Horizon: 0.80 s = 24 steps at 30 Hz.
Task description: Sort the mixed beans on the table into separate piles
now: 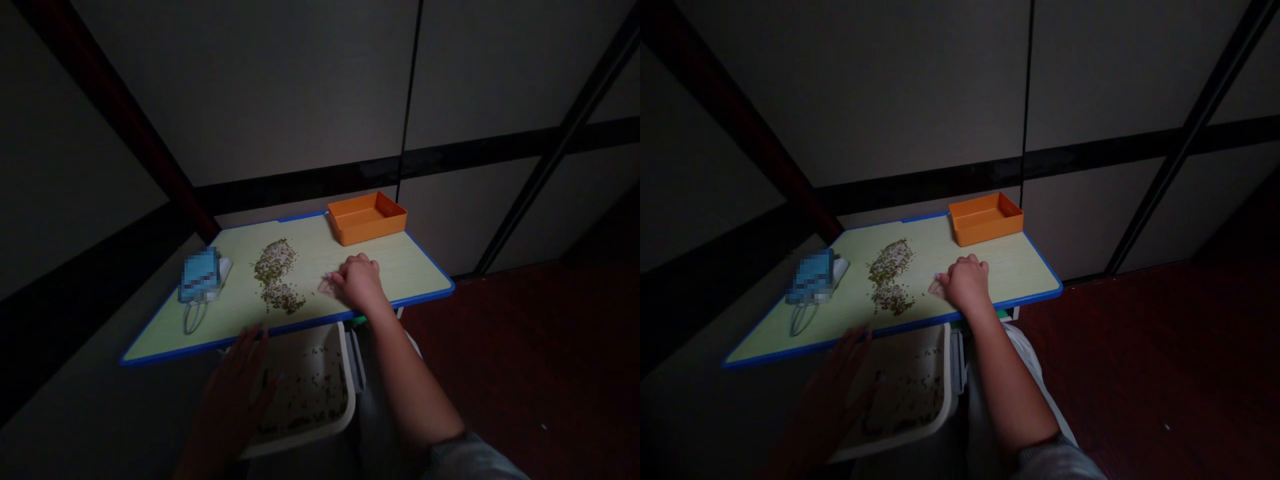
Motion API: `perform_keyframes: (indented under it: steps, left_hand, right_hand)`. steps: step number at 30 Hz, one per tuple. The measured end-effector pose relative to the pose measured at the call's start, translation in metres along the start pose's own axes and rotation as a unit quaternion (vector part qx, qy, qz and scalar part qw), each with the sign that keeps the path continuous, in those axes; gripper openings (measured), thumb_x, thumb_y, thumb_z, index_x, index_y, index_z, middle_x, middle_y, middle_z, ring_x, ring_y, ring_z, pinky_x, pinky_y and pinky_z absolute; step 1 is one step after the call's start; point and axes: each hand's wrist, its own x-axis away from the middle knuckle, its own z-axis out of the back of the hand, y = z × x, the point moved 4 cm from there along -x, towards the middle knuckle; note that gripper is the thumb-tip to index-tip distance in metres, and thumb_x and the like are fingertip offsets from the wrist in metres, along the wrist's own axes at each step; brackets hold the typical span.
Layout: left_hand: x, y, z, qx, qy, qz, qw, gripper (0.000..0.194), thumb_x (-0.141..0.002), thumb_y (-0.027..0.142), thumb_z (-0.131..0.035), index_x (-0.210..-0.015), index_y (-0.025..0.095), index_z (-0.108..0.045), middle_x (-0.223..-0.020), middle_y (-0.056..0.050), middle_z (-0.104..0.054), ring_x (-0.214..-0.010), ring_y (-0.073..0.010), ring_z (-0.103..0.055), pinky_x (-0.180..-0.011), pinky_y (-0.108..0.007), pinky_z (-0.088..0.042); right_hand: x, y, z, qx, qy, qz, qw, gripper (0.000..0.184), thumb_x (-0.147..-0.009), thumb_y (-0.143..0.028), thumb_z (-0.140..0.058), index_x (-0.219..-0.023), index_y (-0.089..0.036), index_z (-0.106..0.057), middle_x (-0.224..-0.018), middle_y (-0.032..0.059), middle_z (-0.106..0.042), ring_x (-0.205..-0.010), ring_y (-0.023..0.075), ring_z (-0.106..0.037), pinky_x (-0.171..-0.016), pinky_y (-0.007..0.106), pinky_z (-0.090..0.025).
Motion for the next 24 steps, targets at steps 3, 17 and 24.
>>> perform_keyframes:
  steps: [3,17,24]
  left_hand:
    - [0.002,-0.003,-0.004,-0.009,0.006,-0.009,1.0,0.074,-0.083,0.048,-0.046,-0.147,0.026,-0.014,-0.15,-0.011,-0.035,-0.135,-0.0269,-0.038,-0.096,-0.042,-0.048]
    - [0.002,-0.008,-0.009,0.003,0.008,-0.006,1.0,0.073,-0.083,0.048,-0.044,-0.147,0.028,-0.014,-0.151,-0.01,-0.034,-0.137,-0.0277,-0.035,-0.101,-0.045,-0.045]
    - [0.002,-0.008,-0.009,0.004,-0.002,0.001,1.0,0.075,-0.082,0.05,-0.047,-0.146,0.029,-0.015,-0.151,-0.009,-0.034,-0.137,-0.0273,-0.035,-0.1,-0.043,-0.045]
  right_hand:
    - [-0.008,0.007,0.002,-0.008,0.026,-0.002,1.0,0.034,-0.087,-0.044,-0.053,-0.073,-0.018,-0.071,-0.093,0.0095,-0.067,-0.098,0.0247,-0.047,-0.078,0.038,-0.03]
    - [0.002,0.055,0.033,-0.426,0.275,-0.07,0.859,0.045,-0.087,-0.049,-0.047,-0.051,-0.022,-0.042,-0.056,-0.0026,-0.043,-0.062,0.013,-0.043,-0.067,0.027,-0.036]
    - [0.017,0.077,0.052,-0.659,0.418,-0.138,0.61,0.041,-0.083,-0.058,-0.041,-0.062,-0.024,-0.034,-0.057,-0.0055,-0.035,-0.053,0.0112,-0.04,-0.058,0.027,-0.04]
